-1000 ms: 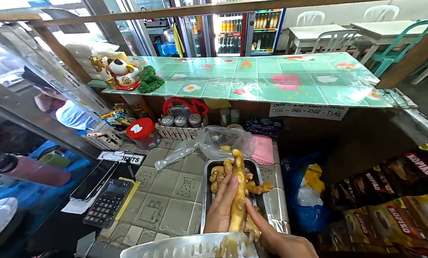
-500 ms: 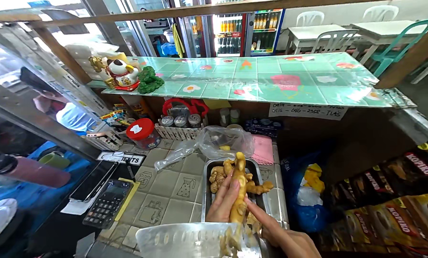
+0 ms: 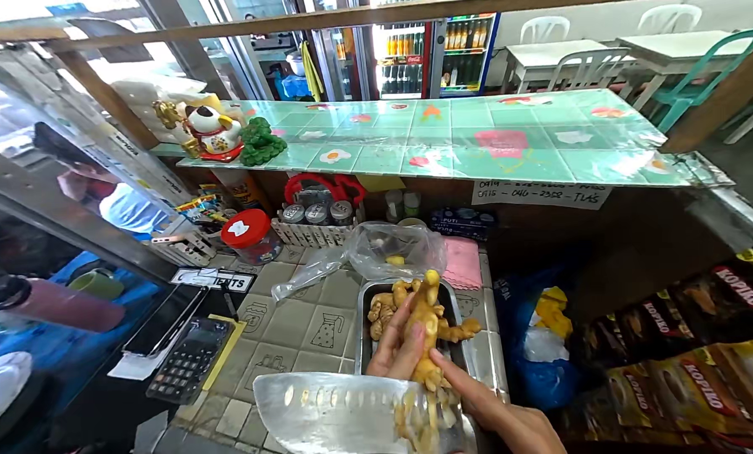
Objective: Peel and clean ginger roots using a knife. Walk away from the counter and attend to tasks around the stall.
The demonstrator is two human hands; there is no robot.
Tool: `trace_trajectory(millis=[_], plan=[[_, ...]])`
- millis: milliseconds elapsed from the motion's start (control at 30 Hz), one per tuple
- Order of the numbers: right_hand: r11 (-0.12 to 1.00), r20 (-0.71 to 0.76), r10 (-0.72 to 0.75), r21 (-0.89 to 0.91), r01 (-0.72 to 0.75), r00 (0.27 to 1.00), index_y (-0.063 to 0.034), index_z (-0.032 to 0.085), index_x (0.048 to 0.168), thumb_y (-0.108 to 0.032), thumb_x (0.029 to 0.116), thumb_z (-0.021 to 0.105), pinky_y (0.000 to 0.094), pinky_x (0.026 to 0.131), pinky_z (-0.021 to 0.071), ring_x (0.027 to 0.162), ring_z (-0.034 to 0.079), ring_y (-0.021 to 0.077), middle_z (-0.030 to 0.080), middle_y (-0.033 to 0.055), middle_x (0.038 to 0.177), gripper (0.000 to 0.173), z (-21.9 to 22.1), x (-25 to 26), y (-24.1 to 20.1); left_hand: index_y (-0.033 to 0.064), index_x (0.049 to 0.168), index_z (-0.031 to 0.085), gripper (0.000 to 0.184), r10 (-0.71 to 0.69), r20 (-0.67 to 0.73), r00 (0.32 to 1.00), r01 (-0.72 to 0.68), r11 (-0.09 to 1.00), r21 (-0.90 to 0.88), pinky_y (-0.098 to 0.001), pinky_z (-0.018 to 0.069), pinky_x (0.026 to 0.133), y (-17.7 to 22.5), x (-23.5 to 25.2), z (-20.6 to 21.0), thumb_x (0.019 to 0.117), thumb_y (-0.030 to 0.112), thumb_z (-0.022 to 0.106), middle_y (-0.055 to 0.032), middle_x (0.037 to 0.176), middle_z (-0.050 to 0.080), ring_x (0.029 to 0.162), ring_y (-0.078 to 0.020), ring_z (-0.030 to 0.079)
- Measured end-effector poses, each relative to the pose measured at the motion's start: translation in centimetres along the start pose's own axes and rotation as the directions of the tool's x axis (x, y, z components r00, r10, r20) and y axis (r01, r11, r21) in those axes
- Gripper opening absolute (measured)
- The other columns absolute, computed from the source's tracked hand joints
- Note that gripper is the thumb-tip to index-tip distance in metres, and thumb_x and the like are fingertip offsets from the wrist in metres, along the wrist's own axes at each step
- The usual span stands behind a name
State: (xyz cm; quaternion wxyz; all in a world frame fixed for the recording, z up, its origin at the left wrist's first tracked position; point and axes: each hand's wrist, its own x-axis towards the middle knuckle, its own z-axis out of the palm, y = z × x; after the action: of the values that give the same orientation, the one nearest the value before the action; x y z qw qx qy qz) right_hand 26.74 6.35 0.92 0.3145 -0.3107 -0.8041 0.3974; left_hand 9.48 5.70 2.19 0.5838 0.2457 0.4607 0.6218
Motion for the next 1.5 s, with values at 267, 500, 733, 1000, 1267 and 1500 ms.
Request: trace_trajectory(millis=[267,500,733,1000,1267,1500], plan=[[0.996,0.012,-0.038,-0.085,0.039,0.999,-0.0156,0.054,0.15,-0.047,0.098,0.065,0.0436,0.066,0.0583,0.075,0.071,0.0197,0.076,0.0106,0.108,0.062,-0.8,0.0,0.4,0.0069,0.153,0.036,0.045,-0.133,0.118,0.984,0.146,0.984,-0.106,-0.0295,0.056,0.09,0.2,-0.2,-0.7,0.1114,0.024,0.034,-0.0066,0.122,0.064,0.102,-0.0097,0.066],[0.984,0.05,-0.102,-0.14,0.108,0.994,-0.0188,0.057,0.148,-0.045,0.0986,0.065,0.0429,0.063,0.0572,0.072,0.071,0.0204,0.077,0.0087,0.101,0.056,-1.5,-0.2,0.5,0.0095,0.153,0.037,0.045,-0.299,0.255,0.92,0.325,0.943,-0.066,-0.0321,0.0559,0.093,0.8,0.0,-1.8,0.1115,0.027,0.032,-0.0067,0.123,0.065,0.106,-0.0122,0.066],[0.993,0.07,-0.067,-0.089,0.074,0.995,-0.0154,0.054,0.15,-0.043,0.0981,0.067,0.0443,0.068,0.0586,0.078,0.072,0.0214,0.076,0.0109,0.111,0.06,-1.4,-0.4,0.7,0.0079,0.151,0.041,0.043,-0.215,0.188,0.958,0.223,0.975,-0.019,-0.0301,0.056,0.093,0.7,-0.3,-1.5,0.1109,0.023,0.035,-0.0049,0.123,0.066,0.106,-0.0099,0.066],[0.994,0.004,0.027,0.105,-0.027,1.0,-0.0041,0.045,0.154,-0.046,0.0972,0.067,0.0422,0.062,0.0551,0.067,0.064,0.0214,0.072,0.0162,0.098,0.073,0.9,-0.3,-0.5,-0.0016,0.153,0.035,0.046,0.165,-0.086,0.983,-0.154,0.981,0.121,-0.0238,0.053,0.093,-0.1,-0.7,0.7,0.109,0.013,0.037,-0.0127,0.137,0.056,0.108,-0.0066,0.063],[0.997,-0.035,-0.069,-0.031,0.068,0.997,-0.0116,0.058,0.147,-0.04,0.0975,0.069,0.0409,0.08,0.0605,0.094,0.074,0.0178,0.073,0.0096,0.123,0.058,0.0,0.0,-0.1,-0.0001,0.153,0.034,0.046,0.057,0.045,0.997,-0.057,0.998,-0.01,-0.0281,0.0534,0.095,-0.4,-1.0,-0.6,0.1106,0.018,0.036,-0.01,0.132,0.059,0.11,-0.0091,0.063],[0.986,0.042,-0.037,0.167,0.03,0.998,-0.0082,0.057,0.147,-0.036,0.1022,0.062,0.0366,0.095,0.0584,0.109,0.071,0.0134,0.067,0.01,0.136,0.053,-1.0,0.0,0.6,-0.0021,0.151,0.036,0.045,0.025,0.183,0.983,-0.014,0.998,-0.059,-0.0301,0.0524,0.099,-0.4,-0.6,-1.8,0.11,0.015,0.034,-0.009,0.134,0.06,0.115,-0.0103,0.062]])
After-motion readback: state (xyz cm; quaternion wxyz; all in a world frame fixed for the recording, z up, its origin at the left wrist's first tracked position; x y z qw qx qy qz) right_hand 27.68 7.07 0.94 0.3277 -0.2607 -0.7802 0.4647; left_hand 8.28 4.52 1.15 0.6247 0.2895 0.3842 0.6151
